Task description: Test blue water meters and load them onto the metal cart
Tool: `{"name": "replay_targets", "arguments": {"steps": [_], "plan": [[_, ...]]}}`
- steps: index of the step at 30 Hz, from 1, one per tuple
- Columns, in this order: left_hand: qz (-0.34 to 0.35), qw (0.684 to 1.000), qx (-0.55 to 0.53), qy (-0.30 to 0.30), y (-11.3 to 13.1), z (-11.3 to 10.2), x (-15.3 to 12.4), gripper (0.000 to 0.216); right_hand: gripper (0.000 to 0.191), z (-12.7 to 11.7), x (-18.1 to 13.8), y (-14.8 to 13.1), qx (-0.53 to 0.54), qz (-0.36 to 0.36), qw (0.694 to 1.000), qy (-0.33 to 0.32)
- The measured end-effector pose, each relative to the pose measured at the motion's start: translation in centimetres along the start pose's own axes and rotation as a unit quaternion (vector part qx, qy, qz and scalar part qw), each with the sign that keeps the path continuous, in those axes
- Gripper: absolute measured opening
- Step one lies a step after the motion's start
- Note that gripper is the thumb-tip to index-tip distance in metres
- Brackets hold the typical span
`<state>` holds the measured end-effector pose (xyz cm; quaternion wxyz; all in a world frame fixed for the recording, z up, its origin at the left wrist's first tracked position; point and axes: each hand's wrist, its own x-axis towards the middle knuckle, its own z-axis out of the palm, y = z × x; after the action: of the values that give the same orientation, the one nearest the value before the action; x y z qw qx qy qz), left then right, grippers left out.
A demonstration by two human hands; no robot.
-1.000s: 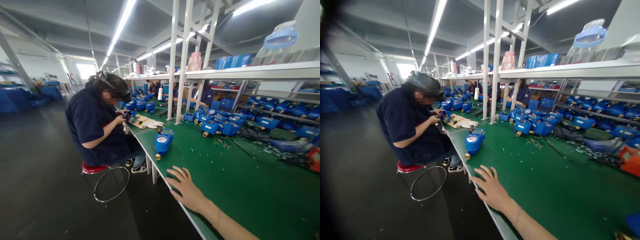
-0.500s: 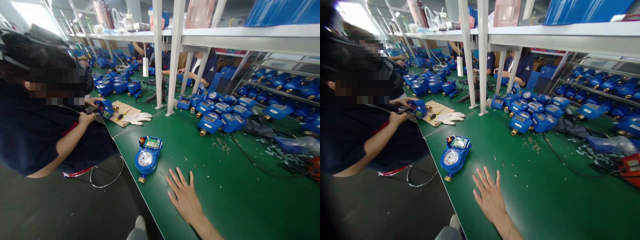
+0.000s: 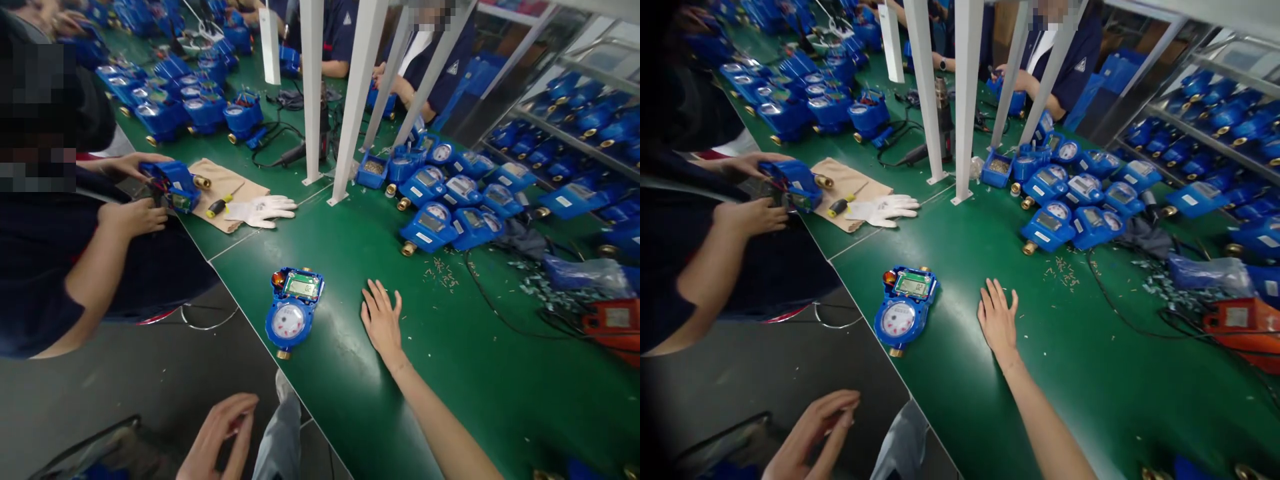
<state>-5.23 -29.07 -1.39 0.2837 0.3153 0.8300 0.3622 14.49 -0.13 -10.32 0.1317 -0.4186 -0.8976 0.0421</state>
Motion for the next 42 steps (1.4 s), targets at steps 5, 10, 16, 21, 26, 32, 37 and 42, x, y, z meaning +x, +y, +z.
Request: {"name": "replay_targets", "arguments": {"steps": [5,10,16,21,26,32,37,42], "plan": [[-0.129,0.980,-0.150,-0.006,2.1,1.1,7.6,0.045,0.030,0.3,0.2,0.3,0.027,0.004,1.000,0.009],[-0.183,0.931,-0.294,-0.119,5.1,3.0,13.3,0.063,0.027,0.3,0.2,0.2,0.028,0.011,1.000,0.006],[-0.209,0.897,-0.325,-0.213,5.4,4.0,14.2,0.065,0.028,0.5,0.0,0.3,0.039,0.002,0.999,0.010],[-0.204,0.902,-0.318,-0.208,4.8,4.4,13.6,0.063,0.027,0.5,-0.2,0.4,0.075,-0.007,0.997,0.020],[-0.208,0.893,-0.338,-0.213,5.5,6.3,10.5,0.063,0.026,-1.4,-1.9,-2.2,0.265,0.104,0.958,0.037],[-0.199,0.881,-0.354,-0.243,6.0,10.5,3.9,0.061,0.044,-7.1,-6.0,-5.0,0.664,0.362,0.647,-0.094],[-0.197,0.879,-0.334,-0.277,6.8,13.4,-1.7,0.059,0.047,-11.2,-10.0,-3.1,0.721,0.390,0.547,-0.170],[-0.195,0.884,-0.302,-0.299,7.7,15.0,-5.2,0.061,0.047,-12.6,-13.7,-1.0,0.717,0.397,0.547,-0.171]]}}
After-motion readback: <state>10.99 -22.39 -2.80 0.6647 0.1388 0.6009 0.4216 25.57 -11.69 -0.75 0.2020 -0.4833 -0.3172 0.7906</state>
